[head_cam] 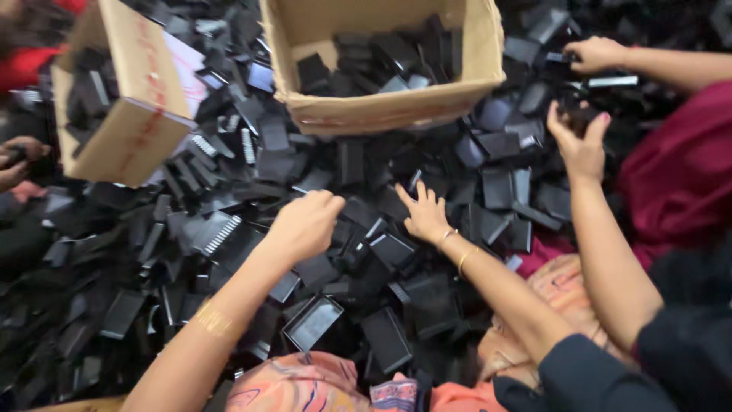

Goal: The person sits on the floor and repeatedly picks up small black plastic parts from a large pile. They open and close the parts, then place them into a cardboard box. The task continues with the same repetitive motion throughout the clip.

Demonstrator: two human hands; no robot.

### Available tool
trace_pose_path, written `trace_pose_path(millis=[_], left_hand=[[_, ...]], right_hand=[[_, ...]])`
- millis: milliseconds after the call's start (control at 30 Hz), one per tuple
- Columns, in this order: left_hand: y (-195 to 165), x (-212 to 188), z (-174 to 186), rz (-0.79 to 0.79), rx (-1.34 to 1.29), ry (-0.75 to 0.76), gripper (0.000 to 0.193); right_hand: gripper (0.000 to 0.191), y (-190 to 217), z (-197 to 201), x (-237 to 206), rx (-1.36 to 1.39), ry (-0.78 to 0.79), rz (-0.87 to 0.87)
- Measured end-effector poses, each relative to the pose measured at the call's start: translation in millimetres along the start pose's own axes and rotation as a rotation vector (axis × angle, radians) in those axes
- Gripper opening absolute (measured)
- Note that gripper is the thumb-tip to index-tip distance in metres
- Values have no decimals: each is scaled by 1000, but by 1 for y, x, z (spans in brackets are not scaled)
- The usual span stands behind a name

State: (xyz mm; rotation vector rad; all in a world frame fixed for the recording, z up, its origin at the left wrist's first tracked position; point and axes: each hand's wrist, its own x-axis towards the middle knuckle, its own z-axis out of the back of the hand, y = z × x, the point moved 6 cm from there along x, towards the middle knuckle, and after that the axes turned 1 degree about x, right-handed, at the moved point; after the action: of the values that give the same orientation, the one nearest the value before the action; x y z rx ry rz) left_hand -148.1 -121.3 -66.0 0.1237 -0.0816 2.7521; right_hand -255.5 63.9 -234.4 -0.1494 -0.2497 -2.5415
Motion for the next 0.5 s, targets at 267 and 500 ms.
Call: trace_pose_path(millis=[267, 500], left_hand=[[24, 12, -137, 16, 378, 504, 79], [36, -1, -112, 90, 335, 428, 97]], right_hand=[[71, 20, -10, 16, -72, 89, 71], [85, 2, 10, 14, 360, 17, -15]])
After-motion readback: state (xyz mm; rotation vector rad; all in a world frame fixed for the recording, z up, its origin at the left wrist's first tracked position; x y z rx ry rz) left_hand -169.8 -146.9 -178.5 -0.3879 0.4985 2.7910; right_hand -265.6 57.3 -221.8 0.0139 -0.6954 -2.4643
